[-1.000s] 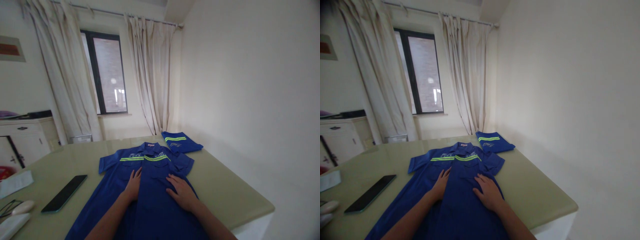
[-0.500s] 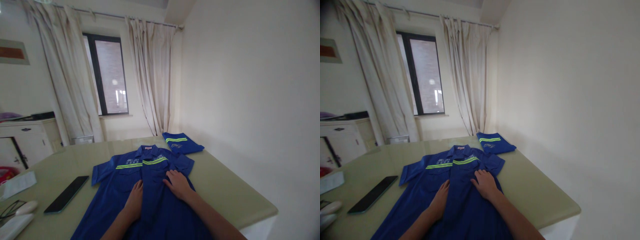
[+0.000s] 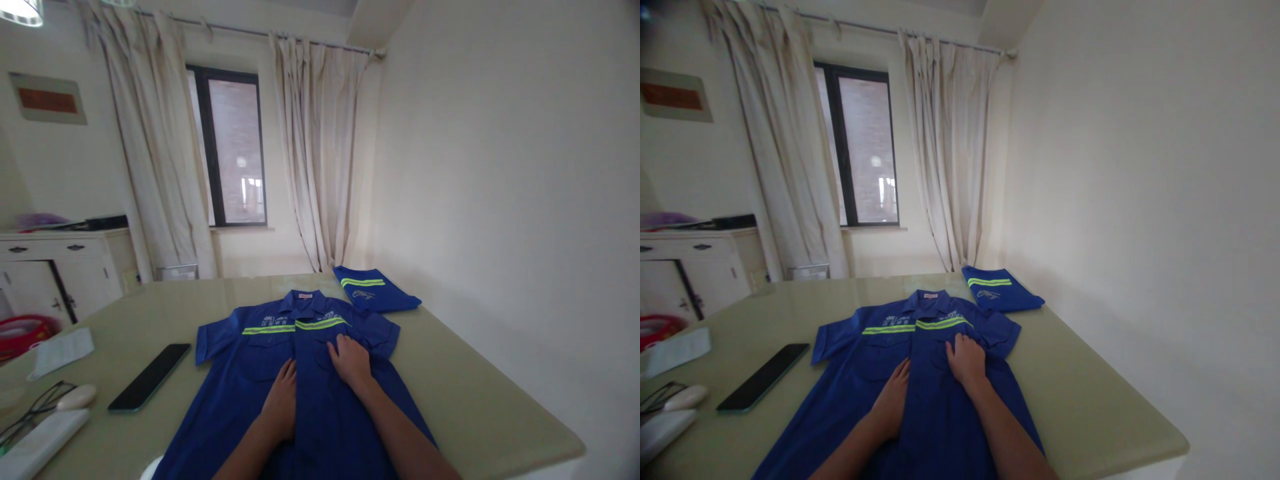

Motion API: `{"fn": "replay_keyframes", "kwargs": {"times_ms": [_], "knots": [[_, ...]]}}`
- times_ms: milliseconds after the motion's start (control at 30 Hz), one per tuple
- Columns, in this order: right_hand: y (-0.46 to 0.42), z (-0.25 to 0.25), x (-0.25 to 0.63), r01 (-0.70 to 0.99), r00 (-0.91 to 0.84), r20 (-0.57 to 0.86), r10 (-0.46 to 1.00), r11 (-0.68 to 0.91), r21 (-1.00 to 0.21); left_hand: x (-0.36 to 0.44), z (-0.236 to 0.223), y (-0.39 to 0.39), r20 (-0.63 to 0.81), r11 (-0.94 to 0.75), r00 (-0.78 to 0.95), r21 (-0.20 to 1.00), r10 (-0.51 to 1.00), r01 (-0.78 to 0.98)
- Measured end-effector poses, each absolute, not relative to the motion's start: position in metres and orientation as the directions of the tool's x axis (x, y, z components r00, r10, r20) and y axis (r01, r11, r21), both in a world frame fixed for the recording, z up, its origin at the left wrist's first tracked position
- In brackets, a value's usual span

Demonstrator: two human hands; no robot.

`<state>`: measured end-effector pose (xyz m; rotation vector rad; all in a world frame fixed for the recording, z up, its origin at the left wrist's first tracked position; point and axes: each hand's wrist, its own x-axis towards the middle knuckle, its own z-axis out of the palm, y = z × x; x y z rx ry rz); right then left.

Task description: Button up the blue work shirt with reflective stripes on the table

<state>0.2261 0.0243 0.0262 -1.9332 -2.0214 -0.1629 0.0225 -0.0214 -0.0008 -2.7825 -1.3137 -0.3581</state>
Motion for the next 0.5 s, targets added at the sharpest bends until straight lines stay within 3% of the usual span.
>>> {"fn": "replay_keyframes", "kwargs": {"times_ms": [333,500], "knots": [[0.025,0.03,0.226,0.991,0.012,0.246,0.969,0.022,-0.133,0.024,0.014,-0.02,0.11,-0.596,0.59,0.028,0.8,0.803],[0.028,0.03,0.226,0.993,0.025,0.258,0.966,0.006,-0.118,0.054,0.015,0.013,0.074,-0.431,0.435,-0.064,0.897,0.9]]}}
